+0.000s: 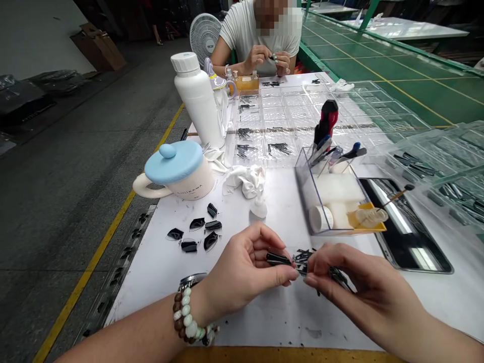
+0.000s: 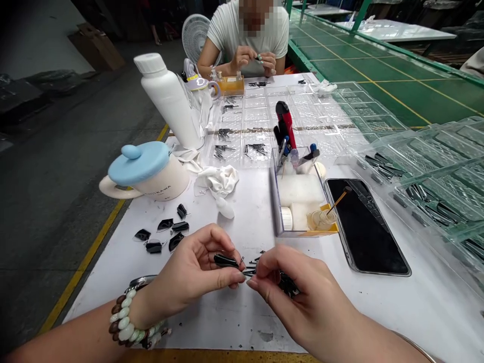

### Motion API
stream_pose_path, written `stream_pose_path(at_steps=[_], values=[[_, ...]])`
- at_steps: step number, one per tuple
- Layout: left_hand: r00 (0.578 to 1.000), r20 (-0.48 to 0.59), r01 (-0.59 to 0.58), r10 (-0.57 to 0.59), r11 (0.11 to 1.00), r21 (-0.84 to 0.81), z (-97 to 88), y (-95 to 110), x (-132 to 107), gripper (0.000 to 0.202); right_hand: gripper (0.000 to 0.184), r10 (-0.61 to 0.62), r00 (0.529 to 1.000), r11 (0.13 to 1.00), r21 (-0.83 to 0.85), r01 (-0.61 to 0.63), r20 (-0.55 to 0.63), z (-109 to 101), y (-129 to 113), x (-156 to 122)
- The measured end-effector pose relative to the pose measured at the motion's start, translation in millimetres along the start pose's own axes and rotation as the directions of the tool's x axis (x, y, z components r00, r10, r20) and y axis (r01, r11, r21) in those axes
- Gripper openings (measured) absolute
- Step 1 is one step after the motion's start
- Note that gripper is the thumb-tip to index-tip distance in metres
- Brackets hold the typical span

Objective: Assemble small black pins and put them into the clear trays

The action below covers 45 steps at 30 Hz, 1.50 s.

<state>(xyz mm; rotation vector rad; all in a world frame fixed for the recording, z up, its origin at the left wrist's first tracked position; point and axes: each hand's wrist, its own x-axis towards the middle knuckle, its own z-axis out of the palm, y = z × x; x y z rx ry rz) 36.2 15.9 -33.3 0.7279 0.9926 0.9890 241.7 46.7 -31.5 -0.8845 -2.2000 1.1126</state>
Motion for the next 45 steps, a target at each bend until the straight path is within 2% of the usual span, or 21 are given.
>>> stream_pose_path(at_steps=[4, 6, 10, 15, 20, 26, 30, 36, 41, 45], values=[[0.997, 0.044, -0.067, 0.064, 0.995, 0.072, 0.3, -2, -3, 0.033, 0.01, -0.102, 0.995, 0.995, -0.001, 0.102, 0.009, -3, 0, 0], [0.986, 0.081, -0.156, 0.148, 0.982, 0.11, 1.2, -3, -4, 0.031, 0.01, -0.141, 0.99, 0.99, 0.025, 0.14, 0.028, -6, 0, 2], [0.932, 0.059, -0.362, 0.358, 0.912, 0.192, 3.7, -4, -8, 0.028, 0.014, -0.201, 0.973, 0.979, 0.057, 0.195, 0.111, -14, 0, 6], [0.88, 0.107, -0.473, 0.463, 0.832, 0.289, 5.0, -4, -11, 0.028, 0.02, -0.243, 0.957, 0.968, 0.101, 0.229, 0.156, -19, -3, 10], [0.856, 0.187, -0.517, 0.482, 0.797, 0.313, 5.3, -4, -14, 0.028, 0.025, -0.288, 0.933, 0.953, 0.164, 0.256, 0.214, -20, -8, 11], [0.876, 0.211, -0.481, 0.434, 0.822, 0.305, 8.3, 0, -19, 0.03, 0.041, -0.322, 0.906, 0.936, 0.235, 0.262, 0.274, -20, -3, 4], [0.884, 0.221, -0.463, 0.412, 0.838, 0.29, 8.7, 2, -20, 0.032, 0.041, -0.329, 0.901, 0.929, 0.268, 0.256, 0.282, -19, 0, 0], [0.879, 0.185, -0.475, 0.44, 0.839, 0.263, 8.2, 0, -19, 0.033, 0.033, -0.281, 0.941, 0.943, 0.234, 0.234, 0.19, -18, -4, 1], [0.872, 0.222, -0.486, 0.436, 0.829, 0.277, 7.2, 0, -19, 0.032, 0.03, -0.306, 0.928, 0.943, 0.2, 0.265, 0.211, -21, -7, 5], [0.882, 0.226, -0.467, 0.414, 0.834, 0.293, 7.4, 0, -18, 0.03, 0.037, -0.331, 0.906, 0.934, 0.232, 0.273, 0.263, -22, -5, 4]])
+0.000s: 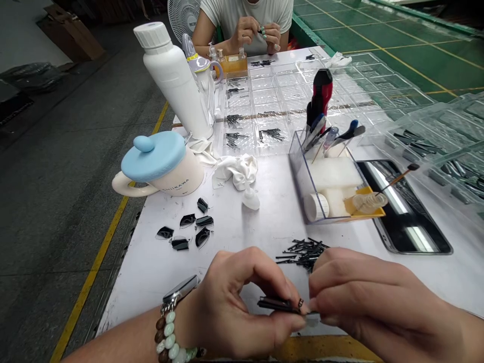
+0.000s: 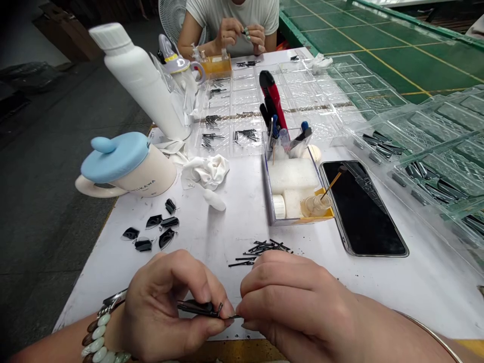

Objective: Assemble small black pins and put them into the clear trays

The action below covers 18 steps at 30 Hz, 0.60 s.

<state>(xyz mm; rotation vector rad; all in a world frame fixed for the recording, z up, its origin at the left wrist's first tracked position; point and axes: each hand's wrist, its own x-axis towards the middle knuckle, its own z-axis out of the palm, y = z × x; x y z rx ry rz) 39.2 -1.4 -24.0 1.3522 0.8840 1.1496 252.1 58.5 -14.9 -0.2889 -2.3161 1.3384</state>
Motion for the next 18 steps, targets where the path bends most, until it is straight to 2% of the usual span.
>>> stream_pose_path(at_steps=[6, 13, 18], values=[[0.999, 0.026, 0.021, -0.019, 0.998, -0.061, 0.1, -0.3, -0.8, 0.033, 0.035, -0.022, 1.0, 0.999, 0.031, 0.022, -0.001, 1.3, 1.0, -0.7], [0.998, -0.05, -0.043, 0.039, 0.996, -0.072, 3.0, 1.6, -1.8, 0.037, 0.029, -0.006, 0.996, 1.0, -0.022, 0.004, -0.089, -1.4, -3.9, 2.9], [0.997, -0.042, -0.07, 0.068, 0.996, -0.061, 4.2, 0.7, -0.7, 0.036, 0.023, 0.009, 0.998, 0.999, -0.03, -0.011, -0.067, -2.8, -5.4, 4.9]])
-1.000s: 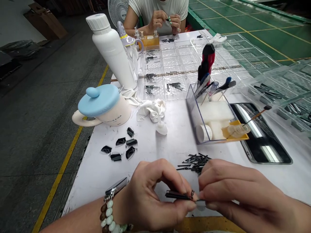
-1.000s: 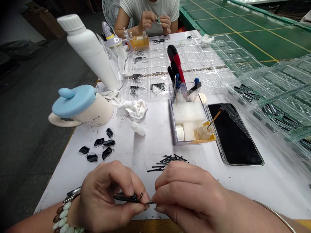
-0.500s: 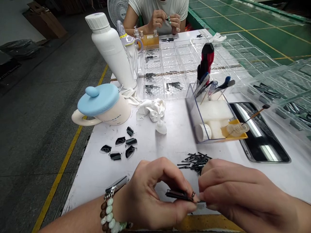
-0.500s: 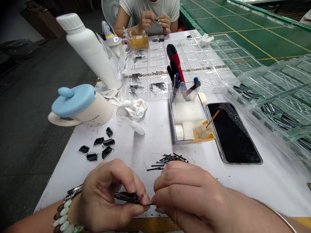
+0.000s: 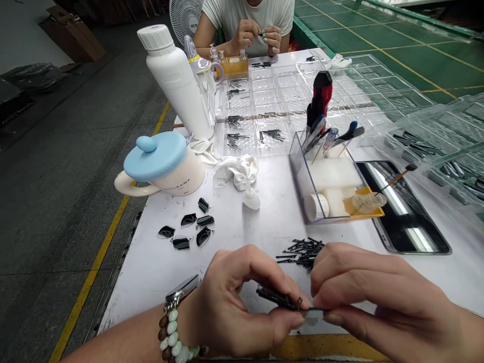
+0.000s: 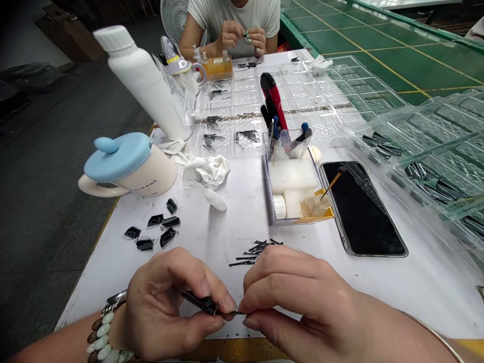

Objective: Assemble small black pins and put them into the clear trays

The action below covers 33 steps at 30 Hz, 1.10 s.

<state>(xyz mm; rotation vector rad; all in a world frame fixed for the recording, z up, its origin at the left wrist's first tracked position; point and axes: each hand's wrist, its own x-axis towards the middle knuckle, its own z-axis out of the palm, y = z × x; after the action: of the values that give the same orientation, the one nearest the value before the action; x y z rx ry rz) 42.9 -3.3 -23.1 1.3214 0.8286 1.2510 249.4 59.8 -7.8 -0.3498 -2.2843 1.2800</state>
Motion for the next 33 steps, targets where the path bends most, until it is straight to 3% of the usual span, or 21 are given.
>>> stream_pose_path(at_steps=[12, 17, 19, 22, 25, 27, 31, 33], values=[[0.998, 0.059, -0.001, 0.003, 1.0, -0.031, -0.8, 1, -3, 0.035, 0.014, -0.031, 0.999, 0.988, 0.149, 0.035, -0.026, 11, 4, -2], [0.997, 0.069, 0.038, -0.035, 0.998, -0.046, -0.7, 2, -4, 0.037, 0.012, -0.058, 0.998, 0.99, 0.124, 0.061, -0.029, 7, 5, 1], [0.998, 0.038, 0.055, -0.052, 0.996, -0.064, 0.3, 2, -3, 0.039, 0.013, -0.077, 0.996, 0.996, 0.048, 0.078, -0.035, 5, 4, 1], [0.995, -0.036, 0.089, -0.095, 0.986, -0.142, 3.0, 1, -2, 0.043, 0.017, -0.159, 0.983, 0.964, -0.23, 0.136, -0.087, 8, -1, -3], [0.98, -0.052, 0.17, -0.195, 0.936, -0.308, 5.5, -1, -3, 0.039, 0.02, -0.194, 0.946, 0.877, -0.478, 0.048, -0.261, 17, -6, -13], [0.957, -0.045, 0.242, -0.285, 0.876, -0.417, 6.8, -2, -4, 0.033, 0.022, -0.183, 0.927, 0.841, -0.541, -0.025, -0.328, 21, -9, -19], [0.895, -0.073, 0.342, -0.439, 0.783, -0.519, 8.8, -2, -3, 0.026, 0.023, -0.139, 0.954, 0.818, -0.574, -0.041, -0.267, 10, -7, -24], [0.875, -0.099, 0.358, -0.474, 0.77, -0.528, 9.8, -3, -1, 0.024, 0.026, -0.174, 0.962, 0.811, -0.585, 0.018, -0.21, 1, -3, -24]])
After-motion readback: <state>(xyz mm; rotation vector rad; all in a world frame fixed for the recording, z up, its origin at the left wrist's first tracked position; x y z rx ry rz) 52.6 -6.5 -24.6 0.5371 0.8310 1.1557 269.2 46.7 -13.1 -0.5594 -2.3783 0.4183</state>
